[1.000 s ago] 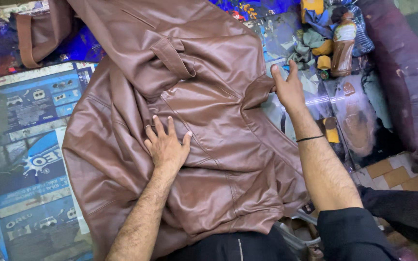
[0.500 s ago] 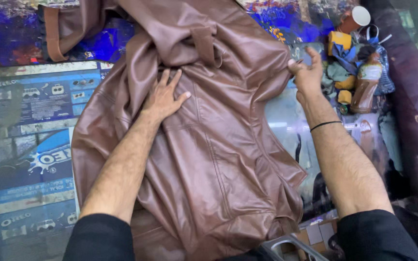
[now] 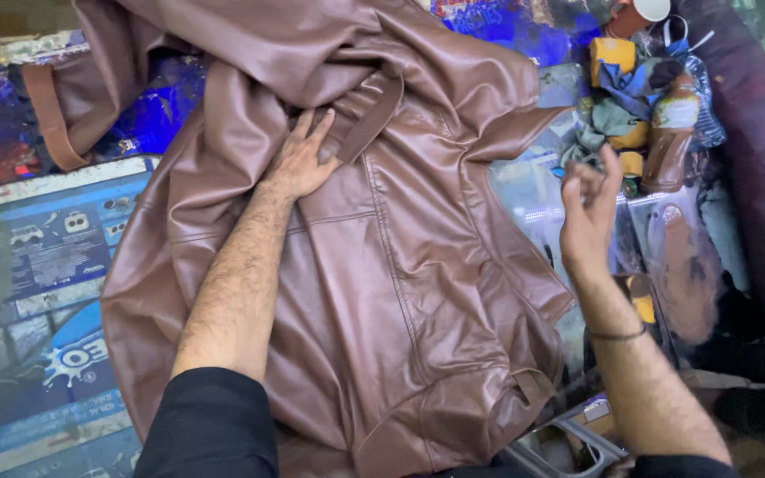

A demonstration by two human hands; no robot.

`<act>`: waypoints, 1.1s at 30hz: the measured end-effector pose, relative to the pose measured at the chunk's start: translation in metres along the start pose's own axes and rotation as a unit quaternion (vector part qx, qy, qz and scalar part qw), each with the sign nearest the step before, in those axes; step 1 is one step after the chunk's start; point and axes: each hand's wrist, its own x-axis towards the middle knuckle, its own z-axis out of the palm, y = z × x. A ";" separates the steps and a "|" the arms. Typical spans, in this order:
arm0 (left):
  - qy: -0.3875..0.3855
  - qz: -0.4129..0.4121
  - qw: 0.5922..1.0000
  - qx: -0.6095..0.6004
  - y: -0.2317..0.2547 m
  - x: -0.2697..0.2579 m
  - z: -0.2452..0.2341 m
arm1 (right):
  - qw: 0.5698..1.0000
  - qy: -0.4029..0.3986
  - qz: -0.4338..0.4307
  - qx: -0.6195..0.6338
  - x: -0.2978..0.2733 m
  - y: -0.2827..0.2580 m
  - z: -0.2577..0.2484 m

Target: The person wipes the surface of a brown leather jacket with a small sponge, moving across the front panels, collar, and sleeves. The person repositions the jacket several times to access different areas and continues wiping until the end of the clip.

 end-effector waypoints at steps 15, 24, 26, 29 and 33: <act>0.024 -0.102 0.993 0.047 0.248 -0.282 0.044 | 0.929 -0.080 0.134 0.337 -0.190 -0.028 -0.052; -0.056 -0.123 0.979 0.153 0.210 -0.296 0.032 | 0.935 -0.242 0.074 0.248 -0.194 0.011 -0.059; -0.030 -0.082 0.984 0.156 0.201 -0.302 0.026 | 0.938 -0.268 0.063 0.211 -0.196 0.016 -0.066; 0.034 -0.044 0.996 0.072 0.199 -0.312 0.024 | 0.934 -0.255 0.062 0.244 -0.199 0.016 -0.068; 0.236 -0.040 0.971 -0.012 0.222 -0.369 0.058 | 0.926 -0.202 0.089 0.306 -0.201 0.005 -0.066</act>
